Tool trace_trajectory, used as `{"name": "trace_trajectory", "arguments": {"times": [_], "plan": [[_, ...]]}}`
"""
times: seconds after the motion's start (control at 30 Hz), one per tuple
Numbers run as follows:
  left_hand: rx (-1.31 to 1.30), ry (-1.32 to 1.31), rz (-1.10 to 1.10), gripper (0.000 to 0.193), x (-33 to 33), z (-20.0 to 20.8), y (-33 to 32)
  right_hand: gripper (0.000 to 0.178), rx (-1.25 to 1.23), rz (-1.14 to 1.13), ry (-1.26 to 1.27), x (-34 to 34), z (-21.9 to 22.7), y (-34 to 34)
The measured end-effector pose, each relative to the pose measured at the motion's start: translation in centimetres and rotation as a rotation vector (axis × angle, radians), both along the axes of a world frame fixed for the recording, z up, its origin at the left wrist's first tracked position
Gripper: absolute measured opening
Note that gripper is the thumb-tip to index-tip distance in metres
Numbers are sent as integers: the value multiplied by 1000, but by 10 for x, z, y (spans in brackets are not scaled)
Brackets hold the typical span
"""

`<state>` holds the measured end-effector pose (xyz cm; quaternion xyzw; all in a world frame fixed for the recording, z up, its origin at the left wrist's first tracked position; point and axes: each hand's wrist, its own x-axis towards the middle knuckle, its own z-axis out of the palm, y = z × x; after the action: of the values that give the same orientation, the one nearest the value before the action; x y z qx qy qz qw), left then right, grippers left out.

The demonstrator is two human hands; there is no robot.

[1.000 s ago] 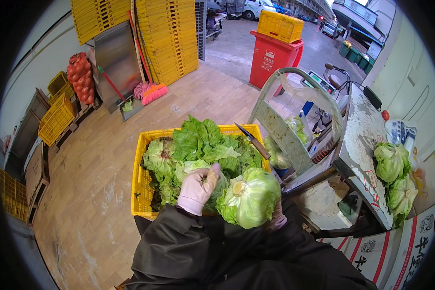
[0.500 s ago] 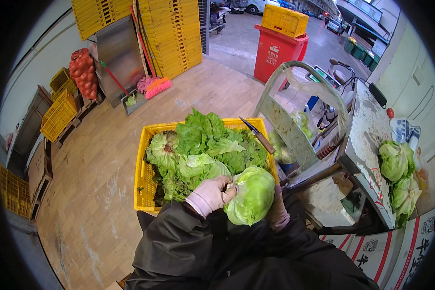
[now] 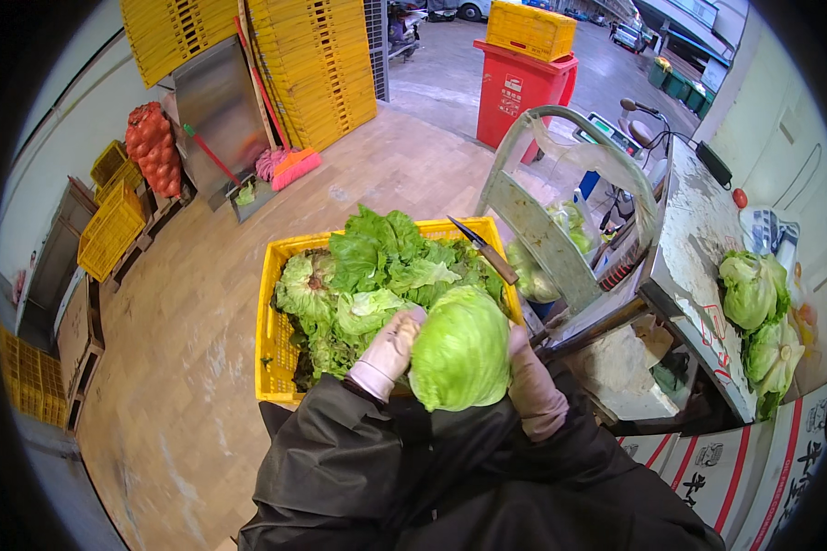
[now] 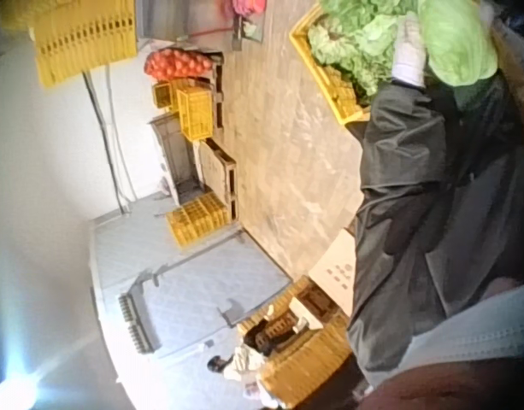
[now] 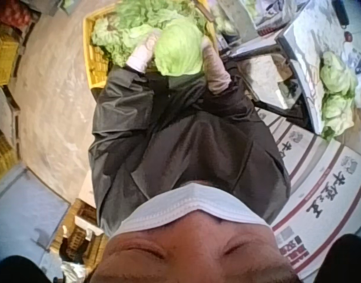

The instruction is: The person trims the core of cabbages using a knife and removes outer leaves by hand. They place the trimmed cabbages onto a metal table next to a scale. The person also briefly opens a small bag on the table.

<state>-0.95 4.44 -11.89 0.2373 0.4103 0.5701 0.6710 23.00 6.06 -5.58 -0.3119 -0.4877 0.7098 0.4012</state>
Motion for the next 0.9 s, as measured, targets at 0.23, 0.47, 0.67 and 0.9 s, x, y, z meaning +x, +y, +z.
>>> {"name": "trace_trajectory", "arguments": {"times": [0.23, 0.47, 0.67, 0.9], "plan": [[125, -783, -89, 46, 7, 99, -15, 79, -108, 101, 286, 13, 95, -7], [794, -182, 48, 52, -4, 111, -21, 73, -141, -18, 205, 20, 90, -8], [907, 72, 67, 58, 2, 106, -26, 72, -147, -8, 196, 24, 83, -6], [524, -619, -310, 51, -8, 91, -7, 67, -38, -14, 25, 16, 81, -8]]}}
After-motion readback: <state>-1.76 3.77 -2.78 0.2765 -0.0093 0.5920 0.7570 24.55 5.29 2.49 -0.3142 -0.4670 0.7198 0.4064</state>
